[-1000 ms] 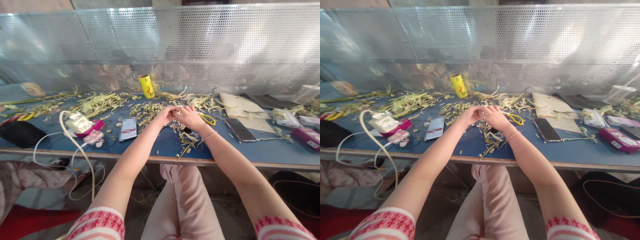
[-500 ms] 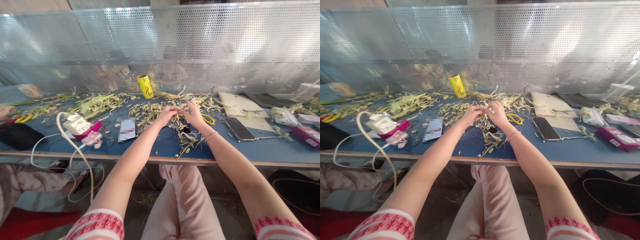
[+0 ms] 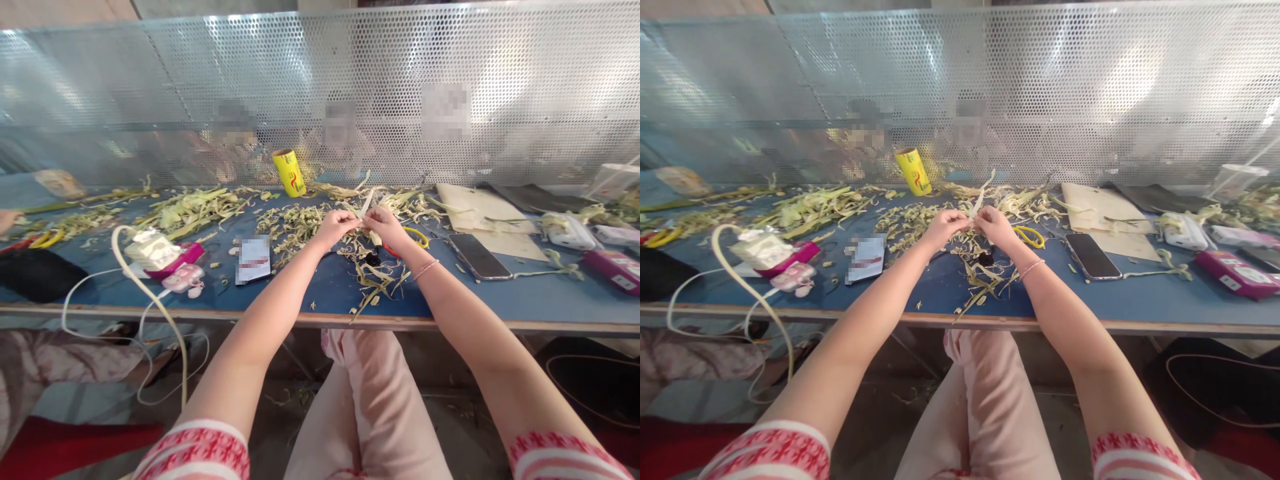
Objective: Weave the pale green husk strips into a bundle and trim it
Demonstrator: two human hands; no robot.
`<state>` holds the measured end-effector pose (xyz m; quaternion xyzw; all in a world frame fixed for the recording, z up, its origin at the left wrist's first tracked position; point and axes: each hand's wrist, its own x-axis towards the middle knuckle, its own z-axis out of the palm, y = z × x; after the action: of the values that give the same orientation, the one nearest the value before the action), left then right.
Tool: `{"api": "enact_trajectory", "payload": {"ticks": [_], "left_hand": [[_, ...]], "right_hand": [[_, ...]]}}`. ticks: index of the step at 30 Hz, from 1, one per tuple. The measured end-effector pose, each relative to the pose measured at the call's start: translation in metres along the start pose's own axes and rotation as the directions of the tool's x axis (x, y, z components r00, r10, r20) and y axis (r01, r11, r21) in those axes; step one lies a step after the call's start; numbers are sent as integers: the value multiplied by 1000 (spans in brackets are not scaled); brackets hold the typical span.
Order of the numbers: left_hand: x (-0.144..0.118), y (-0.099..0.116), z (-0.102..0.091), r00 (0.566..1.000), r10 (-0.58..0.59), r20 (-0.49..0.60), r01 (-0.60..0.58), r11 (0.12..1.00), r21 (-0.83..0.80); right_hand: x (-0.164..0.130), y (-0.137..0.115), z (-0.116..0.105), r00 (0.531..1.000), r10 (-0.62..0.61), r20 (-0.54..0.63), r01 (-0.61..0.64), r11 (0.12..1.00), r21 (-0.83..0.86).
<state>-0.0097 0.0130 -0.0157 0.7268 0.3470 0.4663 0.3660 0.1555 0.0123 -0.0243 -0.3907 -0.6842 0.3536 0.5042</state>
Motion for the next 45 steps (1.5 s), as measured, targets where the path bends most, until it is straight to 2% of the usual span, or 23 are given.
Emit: {"api": "enact_trajectory", "payload": {"ticks": [7, 11, 13, 17, 21, 23, 26, 29, 31, 36, 40, 42, 45], "left_hand": [[2, -3, -6, 999, 3, 42, -3, 1000, -5], [2, -3, -7, 1000, -17, 26, 16, 999, 38], [1, -2, -8, 1000, -31, 6, 30, 997, 72], [-1, 2, -8, 1000, -31, 2, 31, 994, 109], [-3, 4, -5, 1000, -16, 17, 14, 991, 135], [-3, 4, -3, 999, -1, 34, -4, 989, 147], [-4, 3, -1, 998, 26, 50, -35, 985, 170], [-4, 0, 0, 992, 86, 87, -100, 980, 173], [-4, -2, 1, 988, 106, 109, -118, 986, 115], [-2, -8, 2, 991, 52, 125, -39, 994, -101], [2, -15, 4, 995, -78, 60, 91, 961, -260], [4, -16, 5, 993, -115, 24, 117, 958, -261], [5, -15, 5, 994, -109, -21, 103, 978, -184]], "right_hand": [[-2, -6, -8, 998, -57, -15, 57, 998, 4], [-4, -13, -10, 999, -32, -16, 32, 999, 35], [-6, -16, -11, 1000, -14, 28, 11, 997, 75], [-7, -21, -16, 982, -7, 188, -20, 989, 146], [-8, -21, -17, 963, -81, 256, 66, 996, 68], [-8, -21, -15, 965, -106, 241, 113, 993, -15], [-9, -19, -9, 979, -133, 155, 161, 970, -182], [-10, -17, -5, 967, -238, 92, 255, 900, -354], [-10, -16, -3, 948, -308, 77, 311, 850, -425], [-11, -13, -4, 926, -374, 54, 352, 800, -485], [-10, -12, -5, 909, -412, 58, 388, 789, -476], [-9, -12, -5, 909, -413, 48, 385, 792, -473], [-8, -14, -4, 935, -353, -20, 298, 819, -491]]}}
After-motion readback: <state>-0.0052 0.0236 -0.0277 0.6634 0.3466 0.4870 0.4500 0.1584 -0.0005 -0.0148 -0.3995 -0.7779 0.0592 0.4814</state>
